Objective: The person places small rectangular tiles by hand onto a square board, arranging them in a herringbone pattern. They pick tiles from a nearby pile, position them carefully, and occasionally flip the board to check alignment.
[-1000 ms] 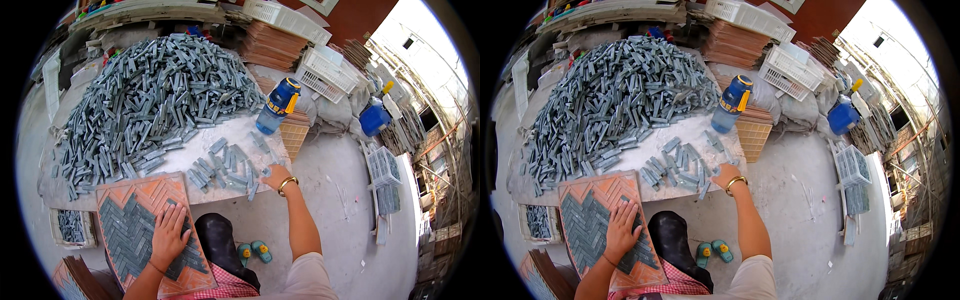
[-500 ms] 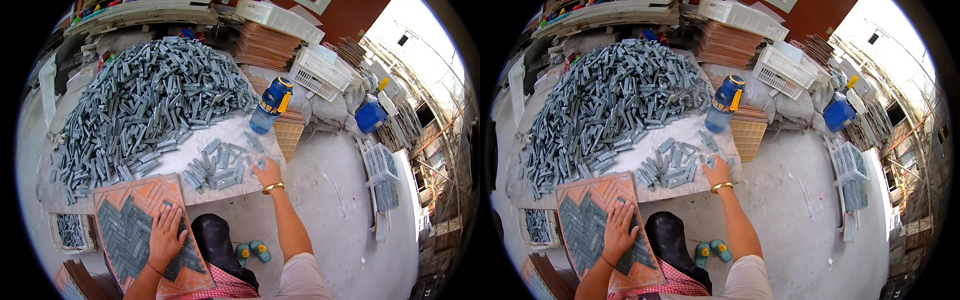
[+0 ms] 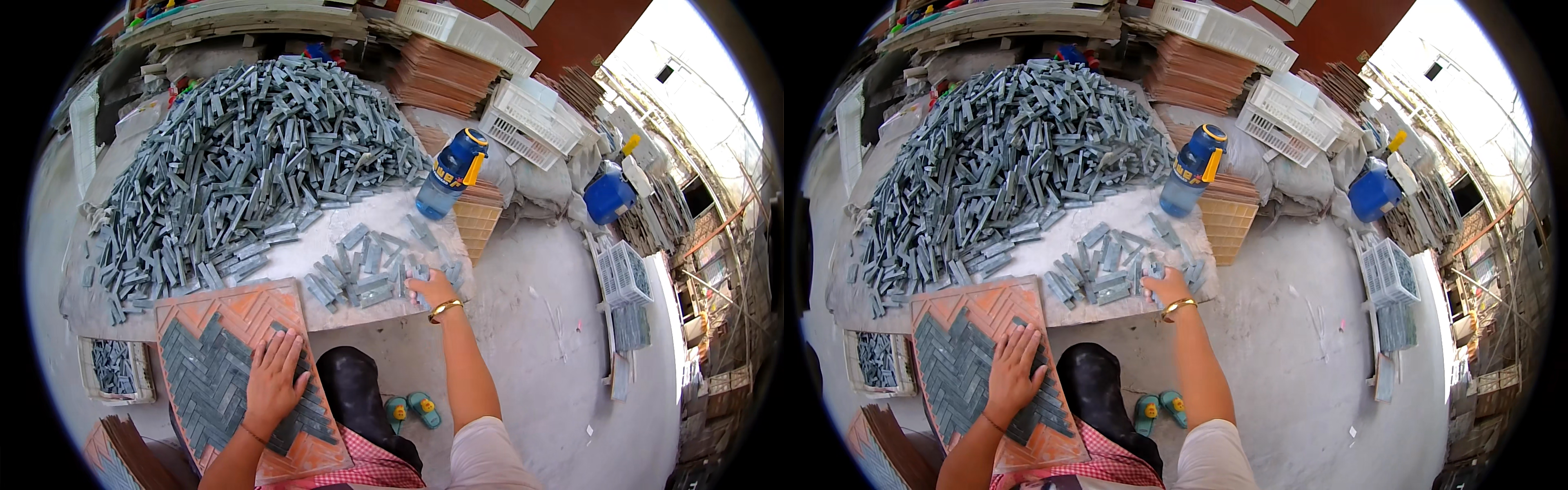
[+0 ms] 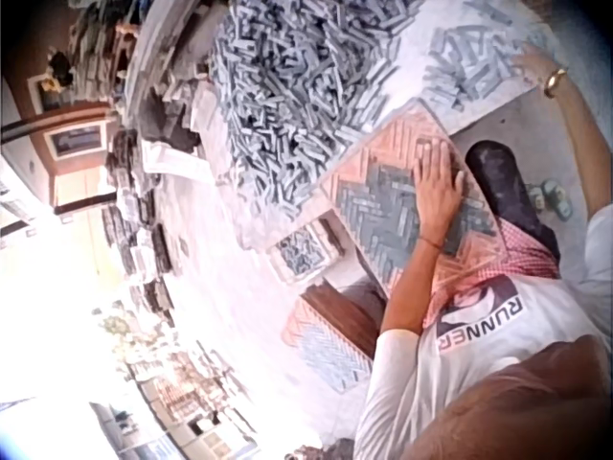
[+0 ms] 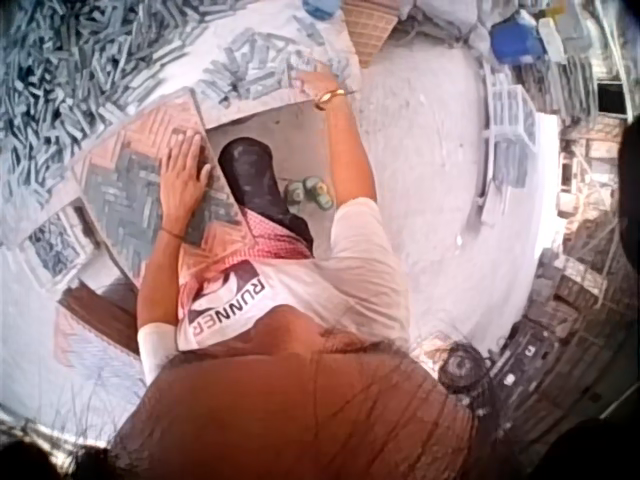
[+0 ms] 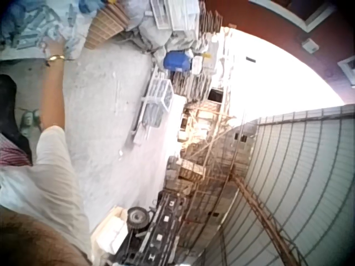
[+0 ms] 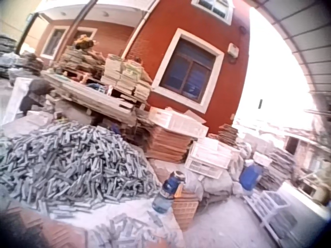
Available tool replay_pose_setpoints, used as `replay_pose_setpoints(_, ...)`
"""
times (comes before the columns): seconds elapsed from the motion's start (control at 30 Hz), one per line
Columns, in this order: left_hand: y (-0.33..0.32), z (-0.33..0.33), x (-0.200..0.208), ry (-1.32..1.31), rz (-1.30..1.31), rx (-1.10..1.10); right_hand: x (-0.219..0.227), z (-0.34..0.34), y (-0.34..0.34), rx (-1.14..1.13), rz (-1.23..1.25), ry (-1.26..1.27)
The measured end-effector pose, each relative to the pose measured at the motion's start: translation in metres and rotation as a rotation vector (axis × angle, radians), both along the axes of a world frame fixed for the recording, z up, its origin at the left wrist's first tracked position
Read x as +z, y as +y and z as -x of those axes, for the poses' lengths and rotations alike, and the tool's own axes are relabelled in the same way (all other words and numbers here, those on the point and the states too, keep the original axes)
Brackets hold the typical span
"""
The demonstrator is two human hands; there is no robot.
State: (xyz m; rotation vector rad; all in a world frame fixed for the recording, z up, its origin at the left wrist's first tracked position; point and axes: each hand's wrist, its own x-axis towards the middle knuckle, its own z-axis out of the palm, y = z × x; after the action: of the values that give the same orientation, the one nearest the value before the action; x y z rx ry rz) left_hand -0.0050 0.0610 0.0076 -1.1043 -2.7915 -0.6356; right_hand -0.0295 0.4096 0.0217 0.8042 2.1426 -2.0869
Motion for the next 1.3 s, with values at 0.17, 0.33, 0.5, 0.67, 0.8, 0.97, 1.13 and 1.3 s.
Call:
replay_pose_setpoints(0.17,0.002,0.001,0.001,0.007,0.008,-0.008,-0.011,-0.014,0.009,-0.051,0.213,0.152)
replay_pose_setpoints(0.33,0.000,0.000,-0.001,0.012,0.004,-0.004,-0.002,-0.024,0.001,-0.203,0.893,0.386)
replay_pose_setpoints(0.5,0.000,0.001,0.000,0.015,-0.005,-0.013,-0.009,-0.014,0.009,-0.196,0.375,0.300)
replay_pose_setpoints(0.67,0.001,0.001,0.000,-0.018,-0.016,-0.007,-0.006,-0.010,-0.004,-0.213,0.196,0.248)
replay_pose_setpoints(0.8,0.000,0.000,0.000,0.008,-0.019,-0.005,-0.006,-0.011,-0.007,-0.217,0.281,0.270)
replay_pose_setpoints(0.97,0.001,0.000,-0.001,-0.013,-0.023,-0.003,-0.012,-0.001,0.015,-0.268,0.476,0.226)
replay_pose_setpoints(1.13,0.001,0.001,-0.001,-0.001,-0.025,-0.006,-0.017,0.043,-0.002,-0.183,-0.806,-0.067)
replay_pose_setpoints(1.3,0.000,0.002,-0.002,0.019,-0.007,-0.005,-0.015,0.054,-0.009,-0.028,-1.031,-0.114)
